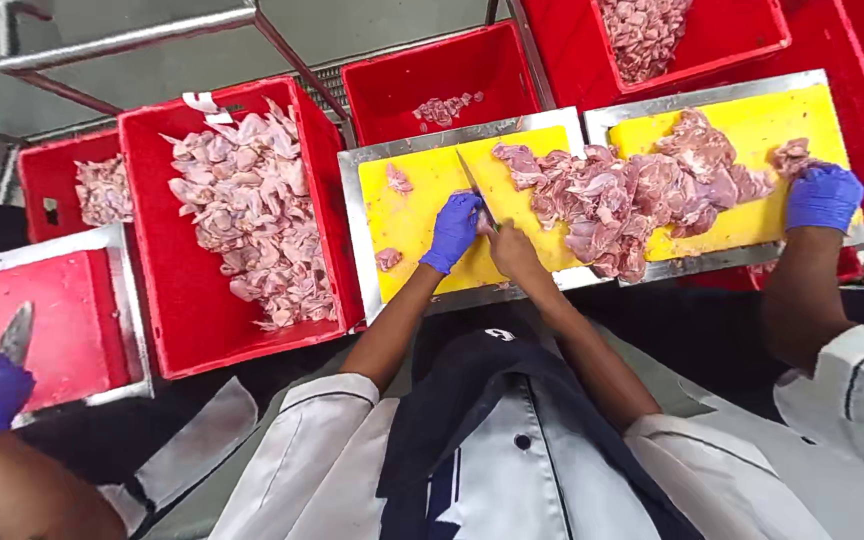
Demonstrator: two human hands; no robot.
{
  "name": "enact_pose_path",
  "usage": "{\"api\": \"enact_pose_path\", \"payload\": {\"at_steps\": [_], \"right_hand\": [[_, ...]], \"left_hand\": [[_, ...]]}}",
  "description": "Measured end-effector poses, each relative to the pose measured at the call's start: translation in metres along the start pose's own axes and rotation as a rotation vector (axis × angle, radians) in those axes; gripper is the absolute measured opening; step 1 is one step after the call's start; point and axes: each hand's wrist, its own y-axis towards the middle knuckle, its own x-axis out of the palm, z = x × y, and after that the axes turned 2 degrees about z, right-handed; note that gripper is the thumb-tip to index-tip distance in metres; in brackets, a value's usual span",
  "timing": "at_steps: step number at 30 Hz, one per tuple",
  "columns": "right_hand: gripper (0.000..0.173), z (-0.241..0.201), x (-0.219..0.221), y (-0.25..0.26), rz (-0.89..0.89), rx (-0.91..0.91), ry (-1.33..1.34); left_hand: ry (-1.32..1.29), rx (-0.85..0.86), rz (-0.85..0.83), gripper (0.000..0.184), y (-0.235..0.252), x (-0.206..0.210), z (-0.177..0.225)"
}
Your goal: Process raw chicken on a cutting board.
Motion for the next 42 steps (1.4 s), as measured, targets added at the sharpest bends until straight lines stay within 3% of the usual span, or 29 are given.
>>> {"api": "enact_pose_path", "payload": {"at_steps": [2, 5, 11, 15, 17, 19, 22, 28, 32, 37, 39, 42], "right_hand": [[0.052, -0.018, -0.001, 0.027, 0.06, -0.034, 0.015], [0.052, -0.01, 0.002, 0.01, 0.046, -0.001, 0.003], [0.061, 0.084, 0.03, -0.094, -0.09, 0.189, -0.04], [0.058, 0.123, 0.032, -0.114, -0.093, 0.107, -0.029], [0.059, 0.126, 0.026, -0.105, -0.034, 0.063, 0.0], [0.059, 0.115, 0.02, -0.099, 0.095, 0.055, 0.036], [0.057, 0.112, 0.017, -0.102, 0.174, 0.042, 0.176], [0.032, 0.173, 0.06, -0.118, -0.071, 0.061, 0.875], [0.034, 0.149, 0.052, -0.089, -0.198, 0.013, 0.792], [0.038, 0.047, 0.023, -0.041, -0.455, -0.019, 0.77], [0.037, 0.019, 0.011, -0.042, -0.424, -0.069, 0.746], [0.04, 0.022, 0.007, -0.042, -0.27, -0.077, 0.6]], "left_hand": [[-0.001, 0.023, -0.009, 0.022, 0.003, -0.004, -0.001], [0.027, 0.046, -0.004, 0.018, 0.002, -0.003, -0.005], [0.083, -0.035, 0.031, 0.022, -0.004, 0.004, -0.006], [0.041, -0.012, 0.146, 0.035, -0.023, 0.005, 0.002], [0.186, -0.03, 0.092, 0.042, -0.037, 0.006, 0.018], [0.28, -0.071, 0.0, 0.036, -0.041, 0.009, 0.029], [0.226, -0.169, 0.052, 0.028, -0.029, 0.002, 0.026], [-0.288, -0.54, 0.321, 0.032, -0.021, -0.073, 0.021], [-0.622, -0.579, 0.454, 0.032, -0.041, -0.127, 0.018], [-0.789, -0.615, 0.498, 0.029, -0.058, -0.178, 0.017], [-0.733, -0.589, 0.495, 0.029, -0.059, -0.192, 0.017], [-0.622, -0.503, 0.42, 0.028, -0.052, -0.192, 0.012]]}}
